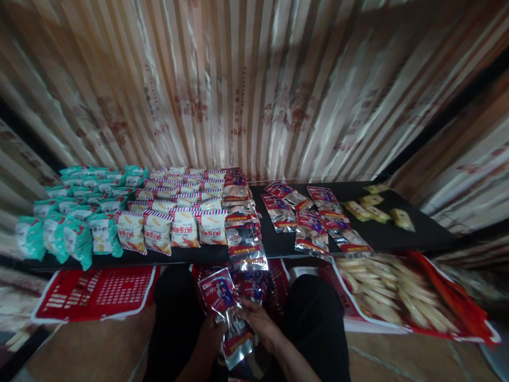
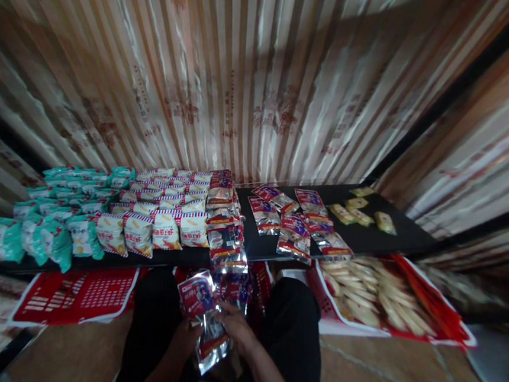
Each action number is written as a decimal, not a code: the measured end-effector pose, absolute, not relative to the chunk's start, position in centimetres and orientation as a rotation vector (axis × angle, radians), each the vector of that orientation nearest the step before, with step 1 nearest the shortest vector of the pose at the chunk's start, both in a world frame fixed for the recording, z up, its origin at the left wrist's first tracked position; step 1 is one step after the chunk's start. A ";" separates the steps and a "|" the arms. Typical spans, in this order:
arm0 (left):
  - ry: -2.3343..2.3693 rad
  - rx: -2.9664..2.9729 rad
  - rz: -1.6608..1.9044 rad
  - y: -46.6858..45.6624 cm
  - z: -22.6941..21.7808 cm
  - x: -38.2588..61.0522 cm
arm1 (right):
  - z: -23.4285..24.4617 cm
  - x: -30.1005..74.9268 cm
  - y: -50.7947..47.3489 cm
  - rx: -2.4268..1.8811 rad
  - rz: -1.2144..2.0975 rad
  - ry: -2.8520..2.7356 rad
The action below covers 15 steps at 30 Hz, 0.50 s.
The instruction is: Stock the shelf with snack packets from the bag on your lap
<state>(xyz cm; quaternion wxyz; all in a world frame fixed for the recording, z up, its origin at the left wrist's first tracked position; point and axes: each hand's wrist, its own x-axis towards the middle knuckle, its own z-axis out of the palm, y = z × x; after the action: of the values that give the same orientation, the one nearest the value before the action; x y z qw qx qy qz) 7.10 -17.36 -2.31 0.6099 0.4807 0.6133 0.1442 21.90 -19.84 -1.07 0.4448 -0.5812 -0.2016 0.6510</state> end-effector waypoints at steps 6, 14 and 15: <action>1.376 1.168 0.355 -17.8 -2.5 6.3 | 0.7 21.8 -19.9 -1.413 1.621 -0.606; 1.335 1.147 0.501 -17.4 0.4 5.9 | 3.6 22.2 -19.8 -1.280 1.568 -0.745; 1.334 1.127 0.497 -17.1 1.1 6.1 | 4.0 22.3 -19.8 -1.277 1.555 -0.742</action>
<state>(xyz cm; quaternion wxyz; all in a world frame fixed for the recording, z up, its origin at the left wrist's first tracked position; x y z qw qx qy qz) 6.06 -17.15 1.05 0.6155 0.4891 0.5791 0.2159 22.30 -19.81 4.02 0.4783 -0.5231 -0.3037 0.6367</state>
